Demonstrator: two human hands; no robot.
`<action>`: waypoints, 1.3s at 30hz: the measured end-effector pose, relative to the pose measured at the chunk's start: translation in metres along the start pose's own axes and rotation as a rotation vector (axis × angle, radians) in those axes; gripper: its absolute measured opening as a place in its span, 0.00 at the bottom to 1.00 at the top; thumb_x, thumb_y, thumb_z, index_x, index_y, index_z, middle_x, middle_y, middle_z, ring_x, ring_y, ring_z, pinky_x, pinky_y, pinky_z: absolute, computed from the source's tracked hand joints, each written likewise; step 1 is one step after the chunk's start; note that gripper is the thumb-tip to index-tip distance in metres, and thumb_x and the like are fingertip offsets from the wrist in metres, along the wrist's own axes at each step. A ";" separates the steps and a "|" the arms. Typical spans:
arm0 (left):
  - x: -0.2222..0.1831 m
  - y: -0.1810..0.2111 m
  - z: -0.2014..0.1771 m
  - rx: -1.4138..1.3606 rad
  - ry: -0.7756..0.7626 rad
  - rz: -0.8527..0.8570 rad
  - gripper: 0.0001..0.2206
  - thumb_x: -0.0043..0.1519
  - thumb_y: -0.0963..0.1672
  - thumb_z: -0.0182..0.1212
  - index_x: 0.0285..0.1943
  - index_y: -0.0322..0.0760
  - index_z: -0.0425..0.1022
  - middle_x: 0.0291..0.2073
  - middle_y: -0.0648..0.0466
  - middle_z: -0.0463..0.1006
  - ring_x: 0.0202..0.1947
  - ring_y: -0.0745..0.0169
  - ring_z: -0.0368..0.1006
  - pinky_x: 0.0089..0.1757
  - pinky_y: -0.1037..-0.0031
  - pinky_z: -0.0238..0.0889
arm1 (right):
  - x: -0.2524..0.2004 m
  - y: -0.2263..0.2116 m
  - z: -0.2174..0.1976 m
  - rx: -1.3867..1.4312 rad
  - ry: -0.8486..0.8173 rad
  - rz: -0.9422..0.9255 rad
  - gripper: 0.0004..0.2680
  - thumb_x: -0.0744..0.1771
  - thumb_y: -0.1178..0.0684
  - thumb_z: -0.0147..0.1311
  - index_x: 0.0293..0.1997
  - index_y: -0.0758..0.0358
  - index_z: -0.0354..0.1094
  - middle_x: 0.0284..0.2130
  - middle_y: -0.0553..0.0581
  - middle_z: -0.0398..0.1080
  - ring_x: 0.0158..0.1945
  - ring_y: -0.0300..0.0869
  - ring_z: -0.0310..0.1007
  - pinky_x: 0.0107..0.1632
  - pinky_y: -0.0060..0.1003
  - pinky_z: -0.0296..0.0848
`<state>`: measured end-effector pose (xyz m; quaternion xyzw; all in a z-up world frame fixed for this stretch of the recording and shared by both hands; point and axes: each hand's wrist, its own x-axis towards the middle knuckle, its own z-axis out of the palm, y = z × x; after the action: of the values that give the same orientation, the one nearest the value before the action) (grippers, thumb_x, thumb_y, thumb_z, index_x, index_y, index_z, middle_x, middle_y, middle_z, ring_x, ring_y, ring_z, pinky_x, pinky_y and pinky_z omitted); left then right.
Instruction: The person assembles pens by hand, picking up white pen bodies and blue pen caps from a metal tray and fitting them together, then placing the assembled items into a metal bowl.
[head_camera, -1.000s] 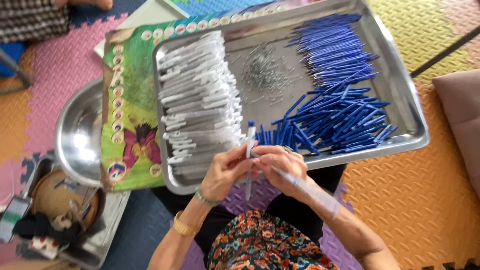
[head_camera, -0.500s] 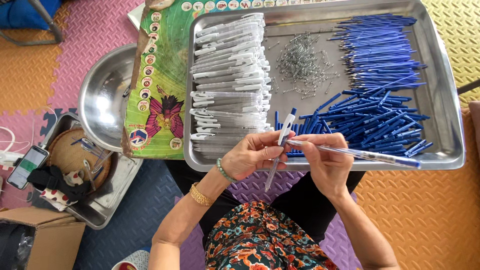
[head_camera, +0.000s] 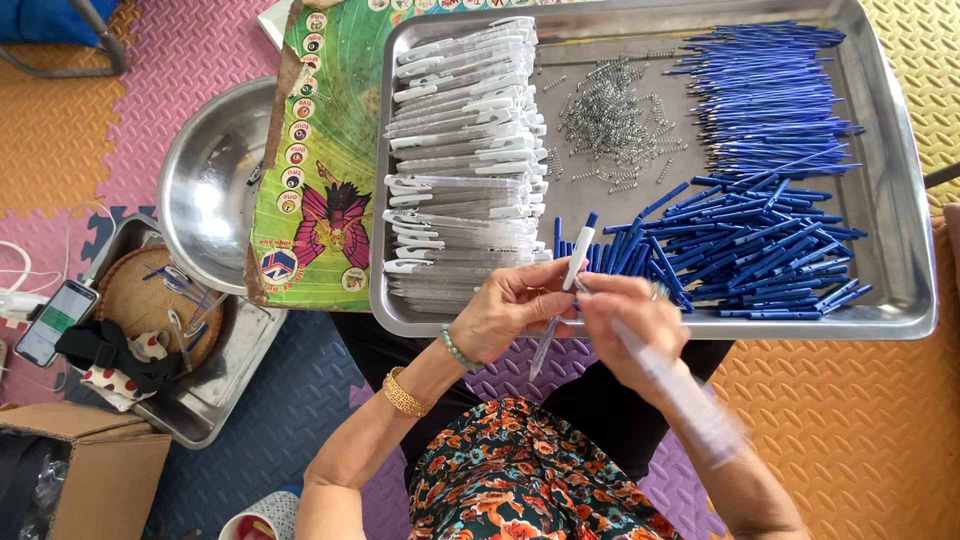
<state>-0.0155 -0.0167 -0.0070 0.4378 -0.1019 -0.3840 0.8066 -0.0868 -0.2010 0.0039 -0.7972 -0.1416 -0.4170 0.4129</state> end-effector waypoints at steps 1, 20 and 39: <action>0.001 -0.001 -0.001 -0.001 0.000 0.000 0.25 0.69 0.37 0.69 0.77 0.30 0.72 0.53 0.39 0.86 0.47 0.52 0.87 0.45 0.58 0.86 | 0.001 -0.004 -0.002 0.000 -0.001 0.000 0.05 0.67 0.61 0.69 0.32 0.60 0.78 0.38 0.63 0.85 0.36 0.49 0.87 0.41 0.33 0.81; -0.012 -0.002 -0.015 0.050 -0.249 0.028 0.26 0.74 0.39 0.64 0.82 0.35 0.67 0.50 0.50 0.83 0.38 0.74 0.74 0.34 0.85 0.69 | 0.034 0.016 -0.013 0.623 -0.219 0.629 0.09 0.75 0.59 0.50 0.57 0.75 0.75 0.23 0.60 0.72 0.19 0.34 0.61 0.25 0.26 0.63; -0.026 0.013 -0.019 0.262 -0.161 -0.038 0.29 0.76 0.41 0.56 0.89 0.39 0.55 0.50 0.59 0.76 0.34 0.75 0.57 0.36 0.87 0.58 | 0.064 0.053 -0.073 0.042 -0.064 0.690 0.09 0.82 0.60 0.45 0.49 0.69 0.69 0.37 0.62 0.77 0.18 0.37 0.61 0.21 0.30 0.56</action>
<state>-0.0172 0.0177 -0.0038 0.5088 -0.2070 -0.4164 0.7245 -0.0574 -0.2983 0.0480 -0.8021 0.1148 -0.2247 0.5412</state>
